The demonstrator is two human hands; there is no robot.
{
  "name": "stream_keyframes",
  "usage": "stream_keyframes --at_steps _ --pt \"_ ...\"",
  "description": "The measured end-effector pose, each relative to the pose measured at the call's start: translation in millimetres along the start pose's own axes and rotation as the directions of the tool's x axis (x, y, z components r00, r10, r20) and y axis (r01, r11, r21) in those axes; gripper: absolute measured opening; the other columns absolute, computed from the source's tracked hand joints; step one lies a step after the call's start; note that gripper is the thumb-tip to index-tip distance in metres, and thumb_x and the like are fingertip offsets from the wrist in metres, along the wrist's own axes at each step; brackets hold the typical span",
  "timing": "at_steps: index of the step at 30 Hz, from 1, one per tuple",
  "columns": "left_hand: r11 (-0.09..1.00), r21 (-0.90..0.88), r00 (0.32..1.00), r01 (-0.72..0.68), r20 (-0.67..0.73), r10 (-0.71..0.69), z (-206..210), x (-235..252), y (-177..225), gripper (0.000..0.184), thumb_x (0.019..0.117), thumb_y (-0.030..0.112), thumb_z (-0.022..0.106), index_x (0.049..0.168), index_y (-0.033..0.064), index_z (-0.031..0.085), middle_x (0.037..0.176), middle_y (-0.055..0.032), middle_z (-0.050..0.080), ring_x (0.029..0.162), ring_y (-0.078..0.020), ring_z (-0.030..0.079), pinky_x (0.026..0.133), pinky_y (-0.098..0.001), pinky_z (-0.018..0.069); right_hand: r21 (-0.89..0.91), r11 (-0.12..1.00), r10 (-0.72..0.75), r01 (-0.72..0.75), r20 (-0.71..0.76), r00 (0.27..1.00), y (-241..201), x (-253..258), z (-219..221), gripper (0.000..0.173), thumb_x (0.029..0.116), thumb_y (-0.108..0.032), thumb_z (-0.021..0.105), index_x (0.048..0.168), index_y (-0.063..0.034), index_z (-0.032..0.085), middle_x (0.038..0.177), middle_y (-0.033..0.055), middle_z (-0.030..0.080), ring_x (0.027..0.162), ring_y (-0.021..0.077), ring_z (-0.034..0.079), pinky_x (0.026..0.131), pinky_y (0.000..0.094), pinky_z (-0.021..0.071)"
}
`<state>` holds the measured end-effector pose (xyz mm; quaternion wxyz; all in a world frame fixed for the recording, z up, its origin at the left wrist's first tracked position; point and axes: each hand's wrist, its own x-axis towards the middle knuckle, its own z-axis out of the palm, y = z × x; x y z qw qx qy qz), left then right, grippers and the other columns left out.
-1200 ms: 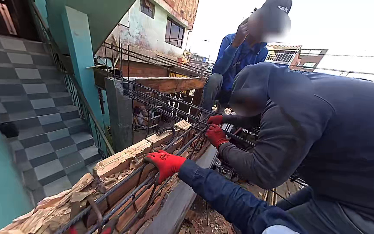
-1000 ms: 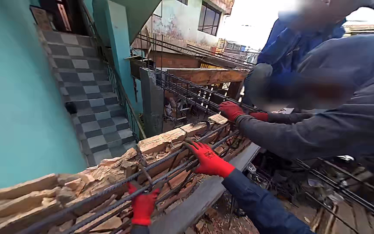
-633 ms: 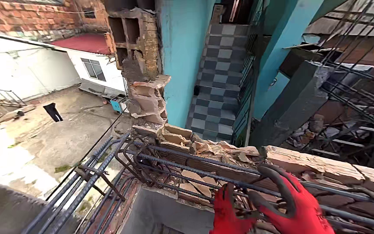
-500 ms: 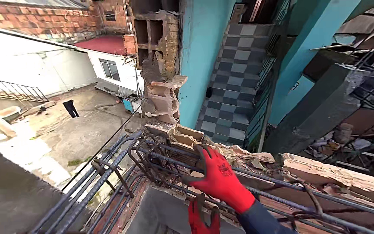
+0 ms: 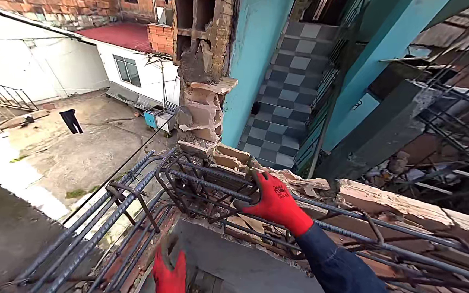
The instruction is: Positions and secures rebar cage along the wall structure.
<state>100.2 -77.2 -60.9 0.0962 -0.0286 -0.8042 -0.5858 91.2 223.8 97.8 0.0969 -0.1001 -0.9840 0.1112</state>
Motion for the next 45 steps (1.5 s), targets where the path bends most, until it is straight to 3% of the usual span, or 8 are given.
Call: stream_keyframes --at_steps 4,12,16,21,28,34,39,45 --pt "0.978 0.173 0.987 0.114 0.091 -0.131 48 61 58 0.081 0.0969 0.032 0.068 0.157 -0.0053 0.030 0.158 -0.0349 0.034 0.147 -0.0488 0.036 0.120 -0.0609 0.0317 -0.205 0.979 0.019 0.013 0.150 0.988 -1 -12 -26 0.107 0.0601 -0.076 0.081 0.137 -0.0052 0.058 0.124 0.0216 0.063 0.117 0.0373 0.061 0.108 0.0566 0.0430" --pt "0.942 0.071 0.942 0.329 -0.097 -0.322 74 85 70 0.090 0.0934 0.034 0.074 0.159 -0.0021 0.025 0.158 -0.0342 0.033 0.145 -0.0466 0.039 0.117 -0.0583 0.0358 -0.368 0.926 0.127 -0.082 0.098 0.987 96 -81 -58 0.111 0.0531 -0.077 0.082 0.137 -0.0079 0.062 0.126 0.0251 0.064 0.118 0.0436 0.061 0.106 0.0601 0.0438" --pt "0.980 -0.006 0.979 0.201 0.038 -0.201 87 85 69 0.064 0.0935 0.028 0.074 0.143 -0.0045 0.051 0.145 -0.0305 0.051 0.135 -0.0405 0.052 0.113 -0.0534 0.0436 -0.494 0.846 0.304 -0.201 0.139 0.942 129 -107 -94 0.111 0.0560 -0.074 0.085 0.137 -0.0035 0.060 0.122 0.0237 0.068 0.119 0.0438 0.062 0.110 0.0615 0.0394" --pt "0.981 -0.127 0.950 0.145 0.296 -0.102 125 70 71 0.046 0.1011 0.019 0.061 0.140 -0.0052 0.057 0.149 -0.0305 0.049 0.141 -0.0397 0.047 0.120 -0.0497 0.0363 -0.128 0.992 -0.016 0.013 -0.024 1.000 6 -42 -55 0.128 0.0536 -0.076 0.084 0.154 -0.0085 0.044 0.148 0.0211 0.054 0.137 0.0398 0.051 0.115 0.0588 0.0382" --pt "0.892 -0.397 0.949 0.218 0.299 -0.099 118 78 65 0.024 0.0993 0.009 0.054 0.107 -0.0113 0.065 0.096 -0.0166 0.065 0.089 -0.0166 0.062 0.085 -0.0338 0.0535 0.361 0.915 -0.277 0.179 0.241 0.930 -83 85 5 0.105 0.0609 -0.047 0.094 0.150 -0.0199 0.045 0.139 0.0171 0.056 0.120 0.0326 0.061 0.095 0.0576 0.0531" --pt "0.980 -0.197 0.697 0.009 0.704 0.135 154 48 103 0.032 0.1019 0.024 0.057 0.103 -0.0023 0.074 0.105 -0.0182 0.073 0.104 -0.0247 0.068 0.100 -0.0440 0.0513 0.186 0.981 -0.061 0.047 0.069 0.996 28 11 -26 0.094 0.0655 -0.072 0.080 0.139 -0.0175 0.057 0.105 0.0003 0.069 0.092 0.0163 0.067 0.082 0.0472 0.0582" --pt "0.964 -0.175 0.535 -0.198 0.805 0.256 181 -22 119 0.033 0.1001 0.029 0.056 0.103 0.0024 0.075 0.101 -0.0159 0.075 0.102 -0.0287 0.071 0.098 -0.0520 0.0530 0.194 0.978 -0.088 0.077 0.046 0.995 93 -62 -37 0.102 0.0625 -0.065 0.082 0.147 -0.0171 0.050 0.125 -0.0030 0.066 0.112 0.0096 0.064 0.097 0.0392 0.0567" --pt "0.950 -0.301 0.446 -0.081 0.841 0.305 195 -15 145 0.030 0.1014 0.019 0.056 0.106 -0.0062 0.073 0.108 -0.0232 0.072 0.110 -0.0316 0.067 0.105 -0.0481 0.0481 -0.011 0.999 -0.037 0.038 0.041 0.998 111 -49 -54 0.086 0.0566 -0.069 0.078 0.121 -0.0135 0.069 0.105 0.0068 0.068 0.100 0.0279 0.065 0.087 0.0572 0.0526"
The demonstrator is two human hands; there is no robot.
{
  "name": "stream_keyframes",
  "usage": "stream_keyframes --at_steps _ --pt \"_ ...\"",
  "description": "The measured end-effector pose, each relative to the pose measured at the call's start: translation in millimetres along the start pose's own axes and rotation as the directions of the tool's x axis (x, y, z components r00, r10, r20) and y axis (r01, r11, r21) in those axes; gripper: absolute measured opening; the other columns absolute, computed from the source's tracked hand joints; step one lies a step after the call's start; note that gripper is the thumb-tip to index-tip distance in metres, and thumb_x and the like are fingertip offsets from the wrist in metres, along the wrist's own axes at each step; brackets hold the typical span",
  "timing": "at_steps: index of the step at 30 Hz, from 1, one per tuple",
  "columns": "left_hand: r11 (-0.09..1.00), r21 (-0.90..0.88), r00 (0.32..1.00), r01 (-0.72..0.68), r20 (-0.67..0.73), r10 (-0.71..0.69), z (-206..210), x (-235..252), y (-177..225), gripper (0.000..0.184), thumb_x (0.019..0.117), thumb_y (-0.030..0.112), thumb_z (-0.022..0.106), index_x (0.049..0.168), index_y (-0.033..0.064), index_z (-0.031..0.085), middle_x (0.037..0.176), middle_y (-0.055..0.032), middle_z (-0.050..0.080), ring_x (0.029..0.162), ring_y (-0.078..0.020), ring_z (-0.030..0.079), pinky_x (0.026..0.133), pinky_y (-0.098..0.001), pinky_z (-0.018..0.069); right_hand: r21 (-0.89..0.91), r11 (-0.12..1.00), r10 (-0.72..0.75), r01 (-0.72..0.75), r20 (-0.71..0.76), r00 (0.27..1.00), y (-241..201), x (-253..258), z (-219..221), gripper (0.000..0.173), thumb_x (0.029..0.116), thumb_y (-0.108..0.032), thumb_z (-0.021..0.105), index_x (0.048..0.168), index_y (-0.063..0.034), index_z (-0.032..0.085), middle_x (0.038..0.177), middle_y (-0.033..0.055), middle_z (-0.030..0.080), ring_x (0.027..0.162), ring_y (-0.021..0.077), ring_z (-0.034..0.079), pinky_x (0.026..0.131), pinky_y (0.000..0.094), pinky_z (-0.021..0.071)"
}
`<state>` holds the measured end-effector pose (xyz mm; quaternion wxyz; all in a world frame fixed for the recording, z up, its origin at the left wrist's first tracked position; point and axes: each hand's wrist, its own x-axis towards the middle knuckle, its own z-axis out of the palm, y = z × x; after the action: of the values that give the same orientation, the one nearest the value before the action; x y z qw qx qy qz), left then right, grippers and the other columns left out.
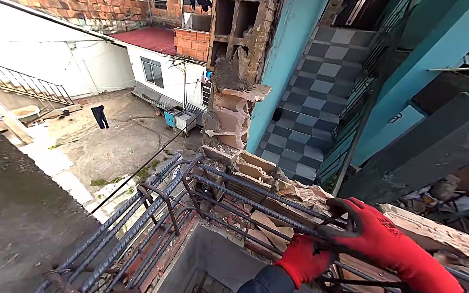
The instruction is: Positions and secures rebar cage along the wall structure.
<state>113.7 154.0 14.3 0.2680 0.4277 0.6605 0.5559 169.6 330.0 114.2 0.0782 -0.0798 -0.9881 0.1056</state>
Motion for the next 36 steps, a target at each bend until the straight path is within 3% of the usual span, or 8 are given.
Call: stream_keyframes --at_steps 4,7,10,13,15,21,29,36 --pt "0.986 0.164 0.971 -0.032 -0.228 0.069 -7 -40 -25 0.052 0.0888 0.036 0.075 0.129 0.0024 0.068 0.138 -0.0201 0.062 0.133 -0.0344 0.055 0.115 -0.0502 0.0427 -0.086 0.991 0.120 -0.106 0.189 0.975 10 -46 -7 0.102 0.0688 -0.066 0.082 0.149 -0.0103 0.052 0.141 0.0285 0.056 0.129 0.0488 0.055 0.107 0.0676 0.0422" --pt "0.958 0.133 0.480 0.255 -0.877 -0.006 -59 -95 -44 0.067 0.0849 0.026 0.074 0.137 -0.0114 0.055 0.143 -0.0348 0.052 0.135 -0.0484 0.050 0.113 -0.0559 0.0431 -0.150 0.978 0.176 -0.147 0.198 0.964 -4 -56 -13 0.111 0.0727 -0.062 0.082 0.157 -0.0045 0.039 0.154 0.0360 0.040 0.141 0.0576 0.039 0.115 0.0730 0.0276" --pt "0.900 0.038 0.122 0.435 -0.992 -0.017 -120 -94 -54 0.088 0.0848 0.024 0.074 0.151 -0.0163 0.032 0.154 -0.0417 0.034 0.139 -0.0581 0.040 0.113 -0.0627 0.0384 -0.157 0.983 0.114 -0.100 0.082 0.990 -59 -27 -8 0.113 0.0648 -0.059 0.088 0.154 -0.0041 0.045 0.155 0.0334 0.041 0.142 0.0563 0.038 0.116 0.0728 0.0254" --pt "0.951 -0.155 0.157 0.269 -0.967 -0.202 -168 -70 -65 0.064 0.0991 0.019 0.065 0.151 -0.0085 0.039 0.147 -0.0326 0.049 0.137 -0.0426 0.050 0.114 -0.0552 0.0408 -0.151 0.987 -0.054 0.048 -0.034 0.998 -129 43 37 0.112 0.0613 -0.071 0.082 0.149 -0.0082 0.052 0.148 0.0218 0.055 0.137 0.0416 0.051 0.114 0.0610 0.0380" --pt "0.944 -0.237 0.248 0.231 -0.924 -0.293 -199 -58 -82 0.037 0.1073 0.022 0.052 0.126 -0.0095 0.061 0.118 -0.0290 0.065 0.114 -0.0364 0.063 0.102 -0.0526 0.0490 -0.162 0.985 -0.043 0.062 0.118 0.992 -169 87 59 0.105 0.0698 -0.065 0.081 0.154 -0.0131 0.046 0.146 0.0193 0.054 0.133 0.0389 0.053 0.109 0.0590 0.0422" --pt "0.842 0.404 0.633 0.357 -0.768 0.100 -206 -59 -86 0.033 0.0957 0.022 0.053 0.103 -0.0016 0.076 0.092 -0.0211 0.075 0.094 -0.0379 0.074 0.089 -0.0590 0.0558 -0.100 0.994 0.054 -0.040 0.140 0.989 -193 115 62 0.059 0.0816 -0.037 0.076 0.133 -0.0131 0.061 0.112 0.0145 0.066 0.097 0.0337 0.068 0.075 0.0540 0.0561" --pt "0.876 0.183 0.368 0.446 -0.930 0.006 -225 -53 -85 0.034 0.1046 0.016 0.048 0.094 -0.0075 0.070 0.079 -0.0243 0.068 0.080 -0.0401 0.069 0.078 -0.0609 0.0534 0.027 1.000 -0.008 0.003 0.172 0.985 -194 135 65 0.113 0.0679 -0.068 0.083 0.155 -0.0085 0.042 0.136 0.0211 0.058 0.116 0.0392 0.062 0.088 0.0576 0.0543" --pt "0.925 0.187 0.229 0.329 -0.967 0.114 -206 -56 -101 0.026 0.0925 0.015 0.055 0.094 -0.0057 0.071 0.079 -0.0176 0.071 0.080 -0.0295 0.071 0.079 -0.0523 0.0560 0.182 0.977 -0.139 0.108 0.167 0.976 -251 177 80 0.108 0.0680 -0.063 0.085 0.147 -0.0027 0.043 0.124 0.0184 0.064 0.109 0.0336 0.066 0.087 0.0535 0.0561"
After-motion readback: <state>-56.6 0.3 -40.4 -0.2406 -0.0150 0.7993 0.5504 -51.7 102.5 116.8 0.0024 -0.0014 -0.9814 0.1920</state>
